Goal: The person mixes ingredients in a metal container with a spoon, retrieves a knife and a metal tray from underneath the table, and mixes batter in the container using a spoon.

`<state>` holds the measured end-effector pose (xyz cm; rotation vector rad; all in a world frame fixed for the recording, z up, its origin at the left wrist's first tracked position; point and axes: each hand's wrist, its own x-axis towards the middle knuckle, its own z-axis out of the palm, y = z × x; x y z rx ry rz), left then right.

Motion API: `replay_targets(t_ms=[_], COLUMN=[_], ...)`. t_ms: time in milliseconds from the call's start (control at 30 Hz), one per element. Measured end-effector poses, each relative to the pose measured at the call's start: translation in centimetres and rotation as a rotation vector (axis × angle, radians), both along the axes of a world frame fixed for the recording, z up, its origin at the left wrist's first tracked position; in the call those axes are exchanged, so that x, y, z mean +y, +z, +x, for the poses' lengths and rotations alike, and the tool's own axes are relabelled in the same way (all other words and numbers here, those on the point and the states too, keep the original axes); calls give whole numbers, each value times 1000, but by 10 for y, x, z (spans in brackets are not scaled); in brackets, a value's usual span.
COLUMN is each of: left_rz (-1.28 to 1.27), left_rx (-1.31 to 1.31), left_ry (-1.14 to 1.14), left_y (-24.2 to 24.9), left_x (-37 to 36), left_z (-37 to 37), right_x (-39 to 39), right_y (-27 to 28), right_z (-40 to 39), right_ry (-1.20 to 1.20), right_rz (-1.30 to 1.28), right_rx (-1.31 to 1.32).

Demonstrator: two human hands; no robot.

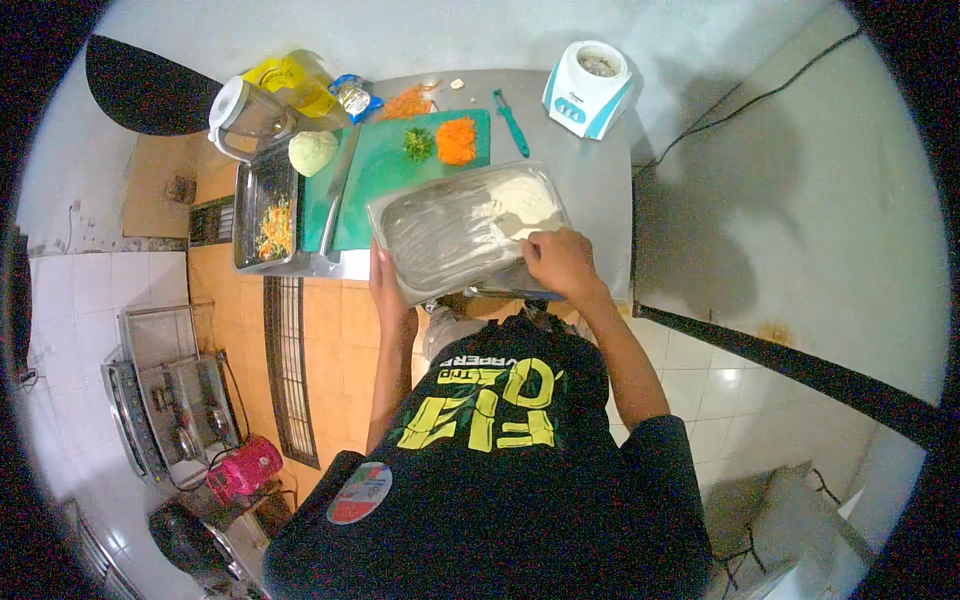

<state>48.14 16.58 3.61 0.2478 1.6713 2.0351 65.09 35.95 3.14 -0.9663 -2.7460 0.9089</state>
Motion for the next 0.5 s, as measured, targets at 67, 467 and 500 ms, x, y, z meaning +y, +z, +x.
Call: replay_targets(t_ms=[67, 467, 500], left_rz=[-14, -139, -131], left_rx=[41, 346, 353], left_ry=[11, 50, 45], left_y=[4, -19, -14], left_x=[4, -2, 0], left_z=[5, 7, 7], right_x=[-6, 9, -9], right_y=[18, 6, 15], right_z=[1, 27, 14], right_ry=[40, -18, 6], right_rz=[-4, -22, -60], right_rx=[3, -93, -30])
